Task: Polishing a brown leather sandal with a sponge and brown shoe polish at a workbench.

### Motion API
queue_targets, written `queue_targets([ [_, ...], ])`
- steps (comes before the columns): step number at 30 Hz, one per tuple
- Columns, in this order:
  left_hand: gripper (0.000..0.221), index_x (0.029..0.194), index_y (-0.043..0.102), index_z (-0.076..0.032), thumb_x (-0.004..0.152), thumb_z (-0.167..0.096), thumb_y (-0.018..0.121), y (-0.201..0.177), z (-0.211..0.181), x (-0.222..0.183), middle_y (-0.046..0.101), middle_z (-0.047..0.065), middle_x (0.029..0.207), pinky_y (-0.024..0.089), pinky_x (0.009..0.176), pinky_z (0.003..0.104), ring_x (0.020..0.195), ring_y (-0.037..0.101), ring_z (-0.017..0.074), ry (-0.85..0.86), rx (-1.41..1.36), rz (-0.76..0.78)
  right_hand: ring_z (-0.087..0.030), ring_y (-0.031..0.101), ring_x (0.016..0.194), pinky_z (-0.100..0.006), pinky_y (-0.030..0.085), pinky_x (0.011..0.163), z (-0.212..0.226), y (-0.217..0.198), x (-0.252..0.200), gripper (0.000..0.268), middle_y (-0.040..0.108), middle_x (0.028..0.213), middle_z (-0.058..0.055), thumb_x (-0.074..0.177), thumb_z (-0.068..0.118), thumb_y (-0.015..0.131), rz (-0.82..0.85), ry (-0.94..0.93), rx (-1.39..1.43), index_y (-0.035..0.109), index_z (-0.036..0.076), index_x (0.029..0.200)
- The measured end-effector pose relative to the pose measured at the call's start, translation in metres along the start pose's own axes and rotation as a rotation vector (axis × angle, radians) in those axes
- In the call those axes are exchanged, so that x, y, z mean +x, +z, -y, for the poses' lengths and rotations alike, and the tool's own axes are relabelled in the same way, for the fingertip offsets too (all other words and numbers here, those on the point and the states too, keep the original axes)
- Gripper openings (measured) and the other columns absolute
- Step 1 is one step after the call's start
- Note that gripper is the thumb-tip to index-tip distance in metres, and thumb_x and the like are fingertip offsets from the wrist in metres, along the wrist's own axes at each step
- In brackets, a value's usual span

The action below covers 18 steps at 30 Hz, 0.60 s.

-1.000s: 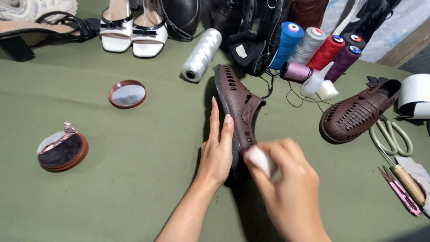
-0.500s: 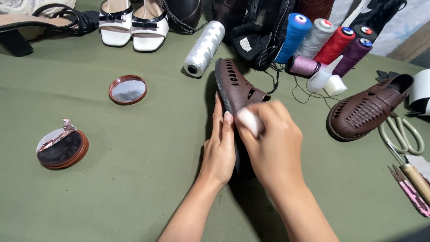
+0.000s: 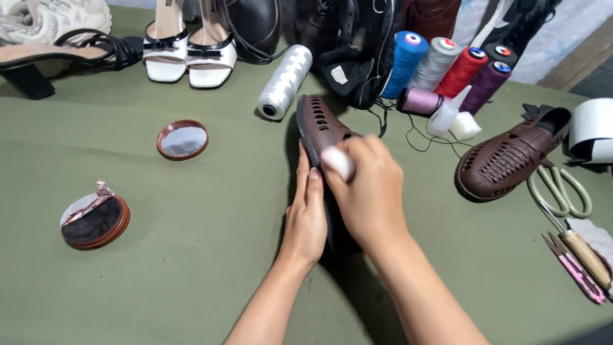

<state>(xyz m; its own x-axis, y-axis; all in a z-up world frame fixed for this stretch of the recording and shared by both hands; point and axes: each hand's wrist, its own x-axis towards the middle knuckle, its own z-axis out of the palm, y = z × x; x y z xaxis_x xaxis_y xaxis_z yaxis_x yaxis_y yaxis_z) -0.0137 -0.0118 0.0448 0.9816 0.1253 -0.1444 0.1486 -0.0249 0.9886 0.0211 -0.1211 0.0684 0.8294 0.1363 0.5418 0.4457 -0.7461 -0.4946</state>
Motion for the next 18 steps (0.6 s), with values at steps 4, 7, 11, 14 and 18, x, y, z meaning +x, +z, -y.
queue_targets([
  [4, 0.073, 0.163, 0.009, -0.039, 0.093, -0.056, 0.02, -0.002, -0.007, -0.002, 0.02, -0.013, 0.175, 0.028, 0.121, 0.037, 0.157, 0.03, 0.0165, -0.004, 0.004, 0.041, -0.027, 0.062, 0.081, -0.039, 0.047, 0.075, -0.002, 0.015, 0.025, 0.01, 0.064, 0.095, -0.006, 0.086, 0.017, 0.071, -0.076, 0.023, 0.022, 0.069, 0.011, 0.094],
  [7, 0.069, 0.162, 0.013, -0.042, 0.095, -0.054, 0.022, -0.001, -0.001, 0.0, 0.03, -0.011, 0.172, 0.033, 0.118, 0.037, 0.154, 0.038, 0.02, 0.021, 0.021, 0.022, -0.032, 0.058, 0.094, -0.043, 0.045, 0.078, 0.007, -0.004, -0.001, 0.019, 0.06, 0.097, -0.008, 0.083, 0.018, 0.072, 0.027, -0.018, -0.021, 0.065, 0.01, 0.099],
  [11, 0.07, 0.163, 0.014, -0.038, 0.095, -0.056, 0.022, -0.001, -0.002, 0.001, 0.027, -0.01, 0.172, 0.029, 0.12, 0.034, 0.155, 0.036, 0.0165, 0.064, 0.017, 0.019, -0.025, 0.063, 0.094, -0.037, 0.049, 0.079, 0.024, -0.042, -0.053, 0.018, 0.065, 0.099, -0.001, 0.086, 0.019, 0.072, 0.119, 0.079, -0.053, 0.068, 0.015, 0.103],
  [14, 0.071, 0.162, 0.013, -0.044, 0.092, -0.056, 0.021, 0.0, -0.006, -0.001, 0.033, -0.012, 0.171, 0.035, 0.116, 0.037, 0.15, 0.045, 0.0195, -0.052, 0.045, 0.02, -0.017, 0.063, 0.084, -0.032, 0.05, 0.071, 0.023, -0.046, -0.062, 0.015, 0.066, 0.095, 0.005, 0.082, 0.02, 0.077, 0.16, 0.205, -0.075, 0.071, 0.02, 0.097],
  [18, 0.069, 0.164, 0.014, -0.03, 0.098, -0.048, 0.024, 0.002, 0.007, 0.005, 0.02, -0.01, 0.174, 0.018, 0.124, 0.03, 0.158, 0.022, 0.0089, 0.076, -0.042, 0.001, -0.027, 0.065, 0.086, -0.04, 0.049, 0.075, 0.009, -0.023, -0.024, 0.015, 0.065, 0.094, -0.003, 0.084, 0.02, 0.072, 0.073, 0.132, -0.021, 0.07, 0.016, 0.098],
])
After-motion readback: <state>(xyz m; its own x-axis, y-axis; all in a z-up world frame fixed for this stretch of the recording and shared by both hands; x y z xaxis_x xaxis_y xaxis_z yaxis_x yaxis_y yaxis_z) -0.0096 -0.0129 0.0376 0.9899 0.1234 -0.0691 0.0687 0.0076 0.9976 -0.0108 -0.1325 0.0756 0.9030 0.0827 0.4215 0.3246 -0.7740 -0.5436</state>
